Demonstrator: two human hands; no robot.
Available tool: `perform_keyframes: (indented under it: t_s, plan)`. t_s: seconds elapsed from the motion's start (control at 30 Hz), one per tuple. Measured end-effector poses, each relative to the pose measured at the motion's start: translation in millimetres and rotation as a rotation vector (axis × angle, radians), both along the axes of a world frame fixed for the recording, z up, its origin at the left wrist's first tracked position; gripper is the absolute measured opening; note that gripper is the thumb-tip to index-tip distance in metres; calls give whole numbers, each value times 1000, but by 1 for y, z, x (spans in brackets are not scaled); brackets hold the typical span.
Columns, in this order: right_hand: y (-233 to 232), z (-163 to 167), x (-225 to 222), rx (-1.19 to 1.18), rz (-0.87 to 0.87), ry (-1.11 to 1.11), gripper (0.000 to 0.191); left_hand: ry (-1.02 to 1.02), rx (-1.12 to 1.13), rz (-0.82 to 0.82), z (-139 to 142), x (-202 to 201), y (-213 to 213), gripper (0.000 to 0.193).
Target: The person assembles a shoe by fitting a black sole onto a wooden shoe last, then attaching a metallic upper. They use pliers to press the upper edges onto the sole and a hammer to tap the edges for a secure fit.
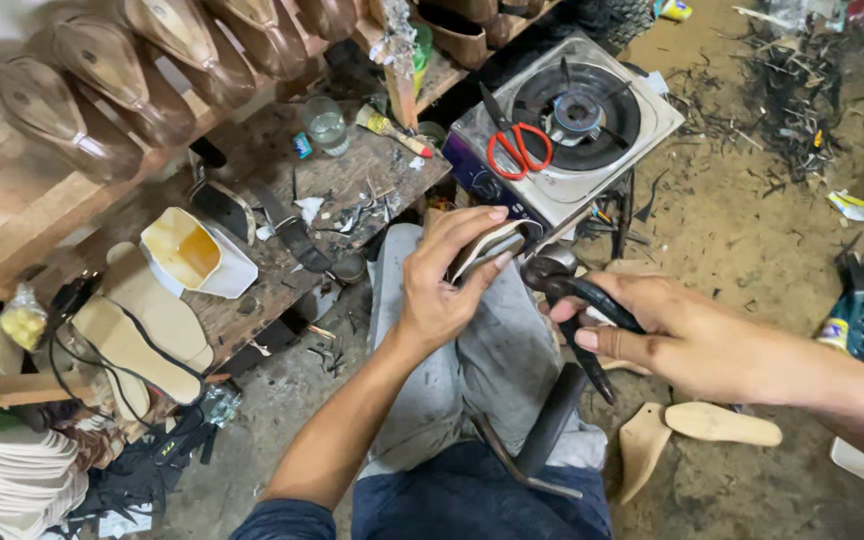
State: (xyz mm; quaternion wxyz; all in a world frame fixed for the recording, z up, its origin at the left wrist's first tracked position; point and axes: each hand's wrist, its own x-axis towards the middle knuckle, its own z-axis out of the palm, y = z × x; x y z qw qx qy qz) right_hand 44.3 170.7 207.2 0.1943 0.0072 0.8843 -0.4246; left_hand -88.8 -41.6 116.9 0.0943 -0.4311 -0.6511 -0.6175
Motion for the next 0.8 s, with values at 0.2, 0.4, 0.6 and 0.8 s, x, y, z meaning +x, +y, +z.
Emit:
perform_keyframes:
  t_s: [0.2, 0.4, 0.6, 0.8]
  plan:
    - [8, -4, 19, 34, 144, 65, 36, 155, -13, -66, -7, 23, 2, 50]
    - [13, 3, 27, 41, 68, -246, 38, 271, -52, -93, -13, 34, 2, 52]
    - [-11, 34, 9, 133, -178, -630, 31, 285, -72, -70, -12, 33, 2, 52]
    - [-36, 73, -25, 154, -207, -667, 28, 181, -73, -72, -6, 23, -1, 54]
